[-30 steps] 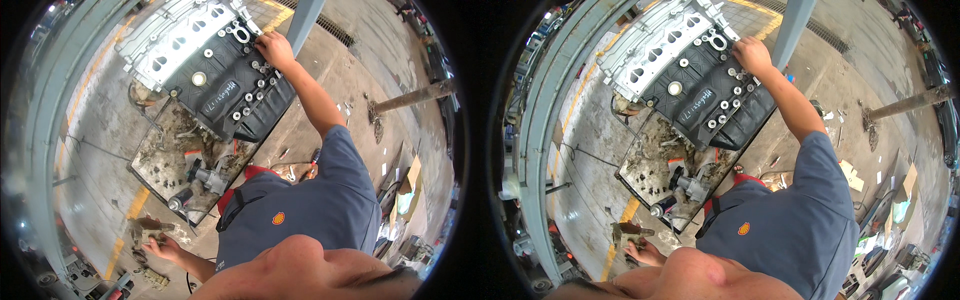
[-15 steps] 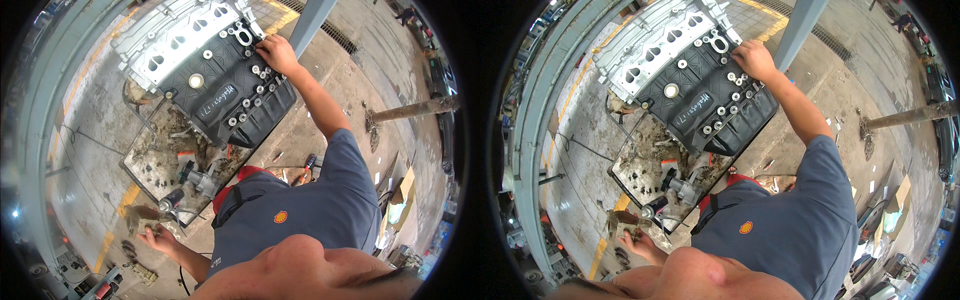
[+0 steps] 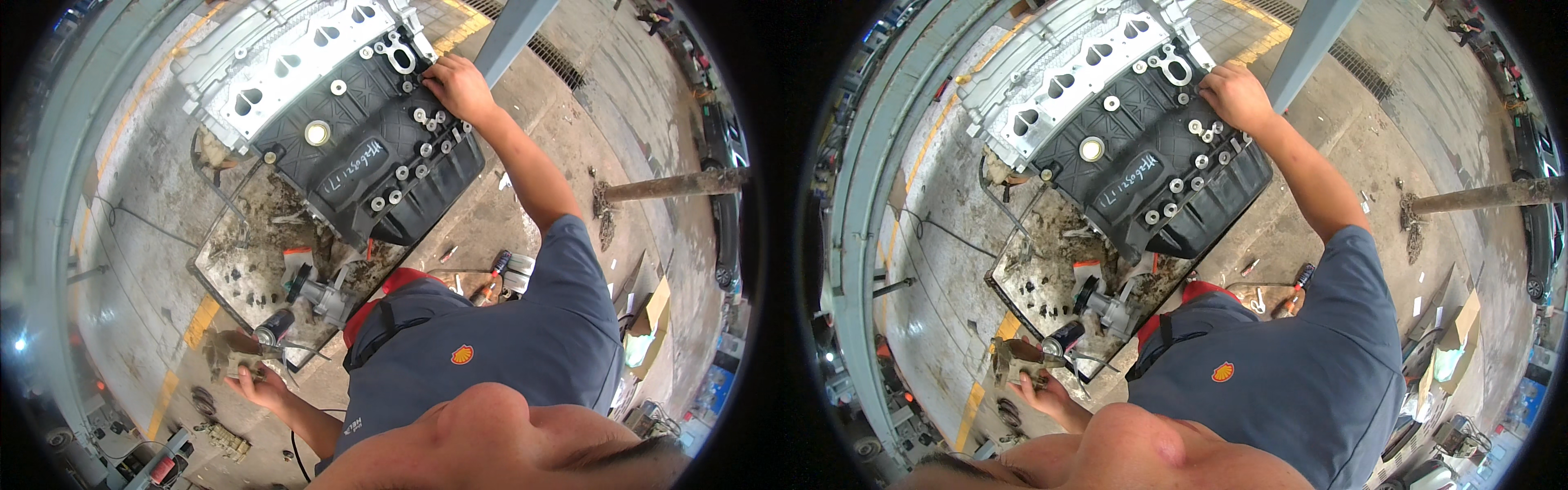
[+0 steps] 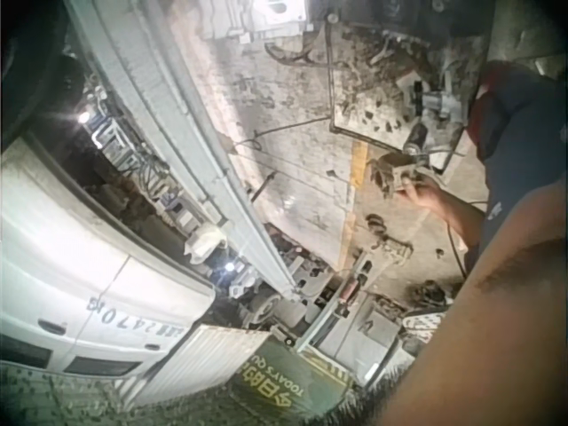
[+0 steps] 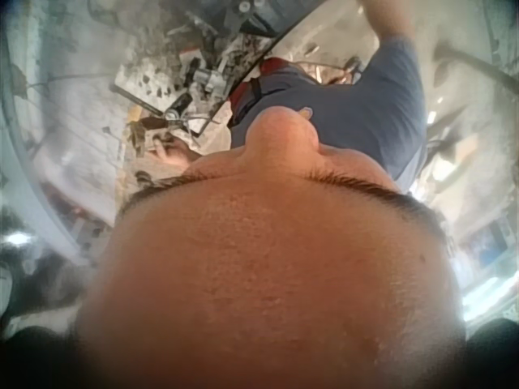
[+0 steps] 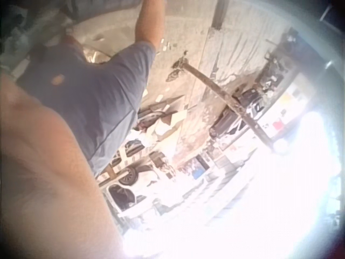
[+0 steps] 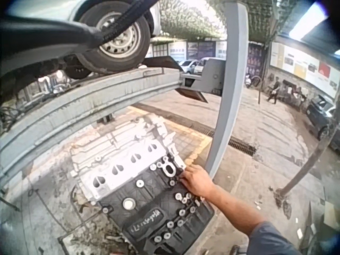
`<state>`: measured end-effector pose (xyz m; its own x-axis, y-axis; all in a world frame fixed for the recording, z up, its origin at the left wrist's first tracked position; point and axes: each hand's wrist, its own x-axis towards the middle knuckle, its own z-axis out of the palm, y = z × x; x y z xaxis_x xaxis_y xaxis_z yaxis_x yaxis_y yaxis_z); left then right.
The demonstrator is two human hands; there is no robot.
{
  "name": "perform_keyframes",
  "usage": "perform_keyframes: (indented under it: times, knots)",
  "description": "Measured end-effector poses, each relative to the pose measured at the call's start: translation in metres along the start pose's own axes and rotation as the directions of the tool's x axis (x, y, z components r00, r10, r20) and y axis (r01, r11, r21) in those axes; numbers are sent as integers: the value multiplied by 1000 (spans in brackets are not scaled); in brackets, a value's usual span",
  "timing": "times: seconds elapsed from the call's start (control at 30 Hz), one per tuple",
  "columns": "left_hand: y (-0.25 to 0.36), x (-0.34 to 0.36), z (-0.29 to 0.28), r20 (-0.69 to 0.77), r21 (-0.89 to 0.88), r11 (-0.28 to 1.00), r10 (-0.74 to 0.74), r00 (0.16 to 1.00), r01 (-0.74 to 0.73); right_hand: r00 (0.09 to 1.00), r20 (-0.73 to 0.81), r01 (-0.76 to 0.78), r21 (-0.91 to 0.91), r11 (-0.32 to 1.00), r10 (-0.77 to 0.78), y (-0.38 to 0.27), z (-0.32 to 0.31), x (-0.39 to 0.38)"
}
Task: The person uses a wrench to loosen and remove bolts from a small metal engine component, then places the bolts on a nearby engine block. The person also handles a spray can and a power tool while working at a cluttered workbench.
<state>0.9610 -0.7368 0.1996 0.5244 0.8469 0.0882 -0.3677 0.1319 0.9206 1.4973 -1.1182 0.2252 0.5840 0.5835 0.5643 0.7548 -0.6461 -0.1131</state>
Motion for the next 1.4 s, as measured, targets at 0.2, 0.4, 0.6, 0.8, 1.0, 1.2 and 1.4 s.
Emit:
perform_keyframes:
  times: [0.2,0.4,0.6,0.8,1.0,1.2,1.4]
  knots:
    - [-3,4,5,-25,0,1000,9,1000,-9,999,-5,-49,14,999,49,-5,4,0]
    - [0,5,22,-6,1,1000,9,1000,-9,994,-31,-102,21,995,103,-11,8,-3]
    - [15,1,5,-50,39,997,75,996,-73,975,-83,-198,75,977,204,-16,11,-8]
    - [44,12,-14,-282,-1,985,167,945,-175,939,-109,-321,71,945,327,-36,-1,-7]
    - [65,36,-49,-308,-247,960,55,950,-135,828,-230,-317,561,765,511,-153,-31,-72]
    - [106,82,-81,-530,-400,840,114,840,-367,963,270,-187,740,646,-30,-330,-38,-160]
    - [176,168,-132,-652,-362,554,424,629,-749,591,784,-719,406,565,190,-448,-9,-233]
